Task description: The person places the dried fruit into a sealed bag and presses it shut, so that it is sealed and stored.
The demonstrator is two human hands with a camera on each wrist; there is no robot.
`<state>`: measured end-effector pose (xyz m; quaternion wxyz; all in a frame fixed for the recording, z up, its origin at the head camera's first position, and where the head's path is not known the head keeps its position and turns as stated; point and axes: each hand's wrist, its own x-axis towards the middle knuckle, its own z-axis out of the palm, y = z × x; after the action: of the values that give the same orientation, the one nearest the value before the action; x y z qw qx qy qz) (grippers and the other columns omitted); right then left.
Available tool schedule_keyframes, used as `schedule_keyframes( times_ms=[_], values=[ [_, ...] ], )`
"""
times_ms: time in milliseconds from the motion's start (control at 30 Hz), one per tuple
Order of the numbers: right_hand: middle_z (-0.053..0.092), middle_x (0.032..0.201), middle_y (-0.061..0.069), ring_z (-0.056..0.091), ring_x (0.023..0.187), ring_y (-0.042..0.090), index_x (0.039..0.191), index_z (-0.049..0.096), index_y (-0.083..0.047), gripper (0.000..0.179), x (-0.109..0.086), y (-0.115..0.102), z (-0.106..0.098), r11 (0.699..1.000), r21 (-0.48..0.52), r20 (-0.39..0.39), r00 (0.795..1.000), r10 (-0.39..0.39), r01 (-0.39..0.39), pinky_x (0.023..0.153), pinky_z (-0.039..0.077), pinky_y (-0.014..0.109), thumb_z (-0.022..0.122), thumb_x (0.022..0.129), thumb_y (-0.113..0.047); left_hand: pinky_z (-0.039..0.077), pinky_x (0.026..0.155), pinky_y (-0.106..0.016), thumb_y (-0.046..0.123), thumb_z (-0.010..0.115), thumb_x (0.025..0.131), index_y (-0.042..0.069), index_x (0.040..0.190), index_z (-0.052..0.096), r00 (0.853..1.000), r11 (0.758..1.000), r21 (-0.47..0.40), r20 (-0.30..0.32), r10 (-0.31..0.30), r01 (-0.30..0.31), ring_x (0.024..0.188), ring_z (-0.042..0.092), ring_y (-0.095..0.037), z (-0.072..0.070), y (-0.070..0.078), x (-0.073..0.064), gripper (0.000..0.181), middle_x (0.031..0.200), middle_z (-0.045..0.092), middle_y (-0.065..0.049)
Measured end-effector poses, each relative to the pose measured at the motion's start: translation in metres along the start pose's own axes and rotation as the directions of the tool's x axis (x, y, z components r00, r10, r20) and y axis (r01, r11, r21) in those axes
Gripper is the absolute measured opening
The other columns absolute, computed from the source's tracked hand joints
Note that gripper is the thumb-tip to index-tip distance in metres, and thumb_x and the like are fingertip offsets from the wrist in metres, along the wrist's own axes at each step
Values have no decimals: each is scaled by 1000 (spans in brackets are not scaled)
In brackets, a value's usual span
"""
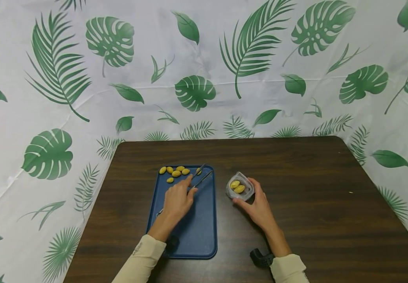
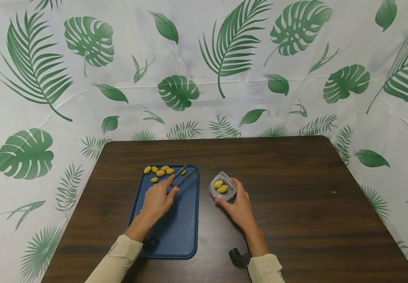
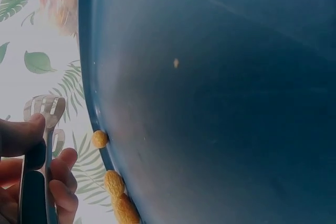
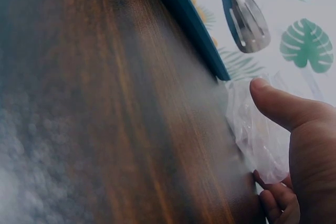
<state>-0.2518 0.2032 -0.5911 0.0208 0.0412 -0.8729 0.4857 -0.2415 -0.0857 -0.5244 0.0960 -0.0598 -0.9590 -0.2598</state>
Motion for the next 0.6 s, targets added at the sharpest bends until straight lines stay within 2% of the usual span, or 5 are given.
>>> schedule_keyframes(
  times_ms=[300,600],
  values=[
    [55,147,17,49,132,40,155,36,-17,94,0,0,0,1000,-8,-5,1000,-7,7,109,37,65,89,80,-41,53,59,-36,26,72,98,6,143,61,1000,1000,22,0,-19,19,62,61,-16,4,-4,3,51,108,78,-9],
    [56,147,17,50,132,41,155,37,-17,94,0,-1,-1,1000,3,-7,1000,-17,17,110,37,65,89,80,-40,53,57,-39,25,73,97,5,140,63,1000,996,78,-4,-30,30,62,63,-20,3,-7,7,49,98,77,-9]
  ],
)
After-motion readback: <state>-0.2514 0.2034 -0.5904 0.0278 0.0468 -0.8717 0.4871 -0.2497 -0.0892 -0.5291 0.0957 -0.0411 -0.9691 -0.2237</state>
